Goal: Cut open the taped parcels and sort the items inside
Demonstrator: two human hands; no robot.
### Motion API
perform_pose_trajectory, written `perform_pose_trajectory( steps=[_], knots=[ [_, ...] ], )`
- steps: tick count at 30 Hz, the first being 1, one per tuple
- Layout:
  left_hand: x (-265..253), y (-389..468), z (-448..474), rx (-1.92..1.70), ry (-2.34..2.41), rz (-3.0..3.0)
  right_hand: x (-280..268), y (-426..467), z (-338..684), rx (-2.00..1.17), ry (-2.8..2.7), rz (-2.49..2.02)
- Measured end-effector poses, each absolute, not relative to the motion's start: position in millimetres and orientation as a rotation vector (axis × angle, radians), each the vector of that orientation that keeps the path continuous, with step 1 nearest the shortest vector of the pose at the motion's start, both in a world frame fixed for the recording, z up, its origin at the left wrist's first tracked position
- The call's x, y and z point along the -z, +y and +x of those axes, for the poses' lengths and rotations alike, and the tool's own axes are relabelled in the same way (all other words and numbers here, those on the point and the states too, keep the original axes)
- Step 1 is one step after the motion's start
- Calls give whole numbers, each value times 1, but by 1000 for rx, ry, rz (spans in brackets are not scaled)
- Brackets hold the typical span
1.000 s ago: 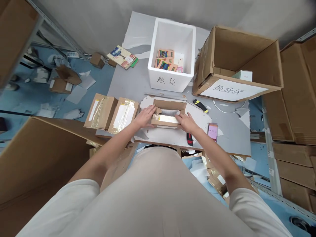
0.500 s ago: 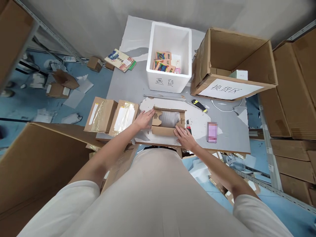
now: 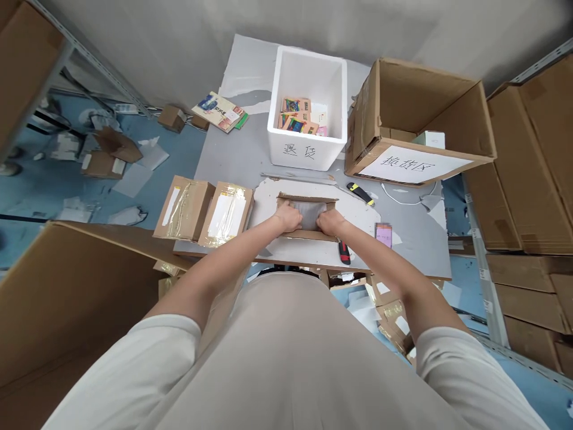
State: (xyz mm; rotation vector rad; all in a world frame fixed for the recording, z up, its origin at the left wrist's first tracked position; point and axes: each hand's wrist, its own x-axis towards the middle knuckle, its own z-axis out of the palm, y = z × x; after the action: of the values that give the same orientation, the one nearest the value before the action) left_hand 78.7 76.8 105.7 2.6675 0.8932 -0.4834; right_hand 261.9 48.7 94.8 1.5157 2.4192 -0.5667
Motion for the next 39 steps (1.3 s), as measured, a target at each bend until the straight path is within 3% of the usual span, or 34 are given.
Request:
perform_pose_trajectory(
  steps=[8,13,17,21,27,33,39],
  knots=[
    [-121,62,34,395,1401,2729,-105,-6,304,445,2550,1540],
    [-108,62,24,371,1325,2687,-75,-43,329,595,2784,2094],
    [-94,59,11,123,1300,2711,-54,-56,336,738,2748,2467],
    [-84,60,0,-78,1076,2762,-48,-56,334,895,2649,2618],
    [-90,76,11,52,776,2796,-50,-53,333,958,2595,2648],
    [-86,85,15,417,1087,2505,-62,-57,338,808,2521,2480],
    [-79,83,15,400,1129,2402,-128,-38,311,336,2487,2410]
  ],
)
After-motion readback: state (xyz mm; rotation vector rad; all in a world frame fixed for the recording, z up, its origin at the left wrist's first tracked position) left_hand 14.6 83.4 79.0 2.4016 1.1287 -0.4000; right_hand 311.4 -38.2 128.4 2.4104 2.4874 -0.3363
